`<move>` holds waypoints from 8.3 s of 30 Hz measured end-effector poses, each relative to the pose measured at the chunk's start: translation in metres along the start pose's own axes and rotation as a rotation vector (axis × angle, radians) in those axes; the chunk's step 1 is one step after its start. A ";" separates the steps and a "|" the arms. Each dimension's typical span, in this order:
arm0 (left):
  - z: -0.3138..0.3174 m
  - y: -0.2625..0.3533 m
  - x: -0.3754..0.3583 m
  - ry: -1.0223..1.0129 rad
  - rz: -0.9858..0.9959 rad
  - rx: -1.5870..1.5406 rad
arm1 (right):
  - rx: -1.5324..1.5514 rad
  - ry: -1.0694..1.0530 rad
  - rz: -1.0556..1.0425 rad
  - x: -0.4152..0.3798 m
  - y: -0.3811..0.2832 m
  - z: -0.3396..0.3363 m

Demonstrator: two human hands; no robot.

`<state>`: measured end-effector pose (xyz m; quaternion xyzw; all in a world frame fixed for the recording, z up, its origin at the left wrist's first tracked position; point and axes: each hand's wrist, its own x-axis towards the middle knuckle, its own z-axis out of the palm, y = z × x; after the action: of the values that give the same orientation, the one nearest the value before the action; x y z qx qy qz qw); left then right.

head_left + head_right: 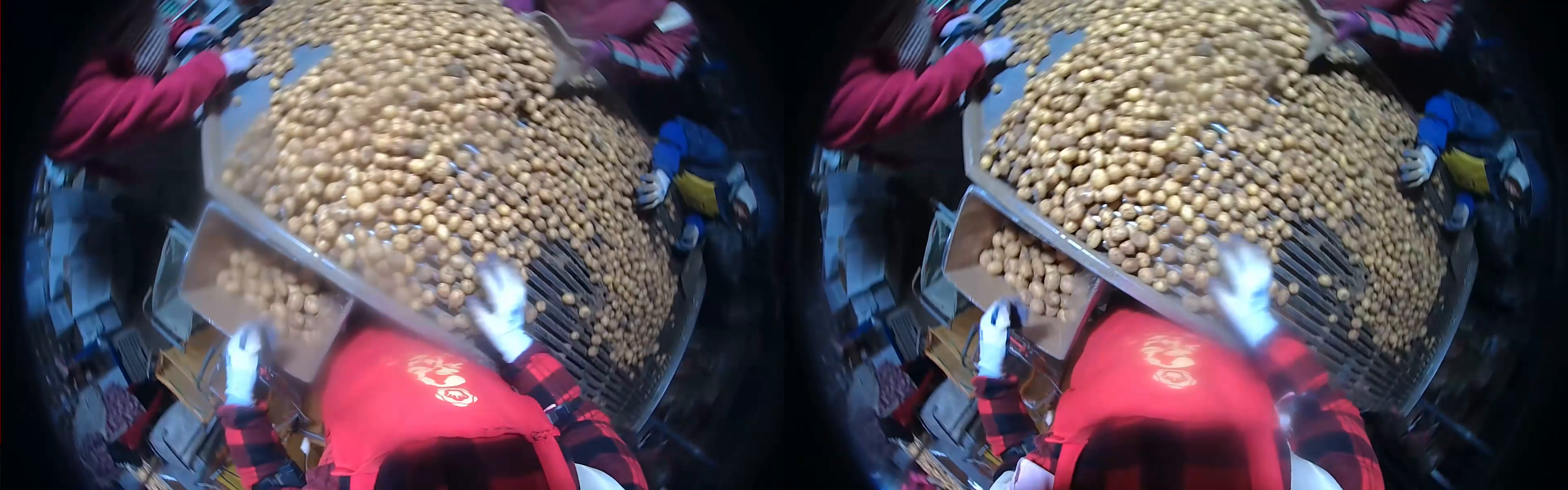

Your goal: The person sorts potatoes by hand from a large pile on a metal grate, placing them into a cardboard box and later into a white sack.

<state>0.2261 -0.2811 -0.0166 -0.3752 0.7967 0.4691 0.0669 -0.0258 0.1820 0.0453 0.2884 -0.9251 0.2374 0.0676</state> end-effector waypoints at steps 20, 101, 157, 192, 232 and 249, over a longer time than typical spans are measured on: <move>0.185 0.203 0.072 0.260 0.894 0.577 | -0.580 -0.651 0.523 0.048 0.037 0.076; 0.406 0.349 0.011 -0.239 0.881 0.375 | -0.319 -0.110 0.677 0.018 0.202 -0.045; 0.292 0.270 -0.013 0.028 1.152 0.696 | -0.444 0.084 0.752 -0.177 0.172 -0.058; 0.295 0.227 -0.063 -0.067 1.089 0.578 | -0.887 0.392 0.853 -0.274 0.294 -0.186; 0.424 0.256 -0.098 -1.438 -0.976 -0.781 | -0.268 -0.185 0.524 -0.151 0.140 -0.075; 0.415 0.240 -0.072 -1.533 0.691 -0.249 | 0.092 0.105 0.292 -0.171 0.100 -0.095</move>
<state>0.0167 0.1558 -0.0446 0.3061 0.5432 0.6720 0.3995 0.0581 0.3852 0.0438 0.1407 -0.9405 0.3017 0.0673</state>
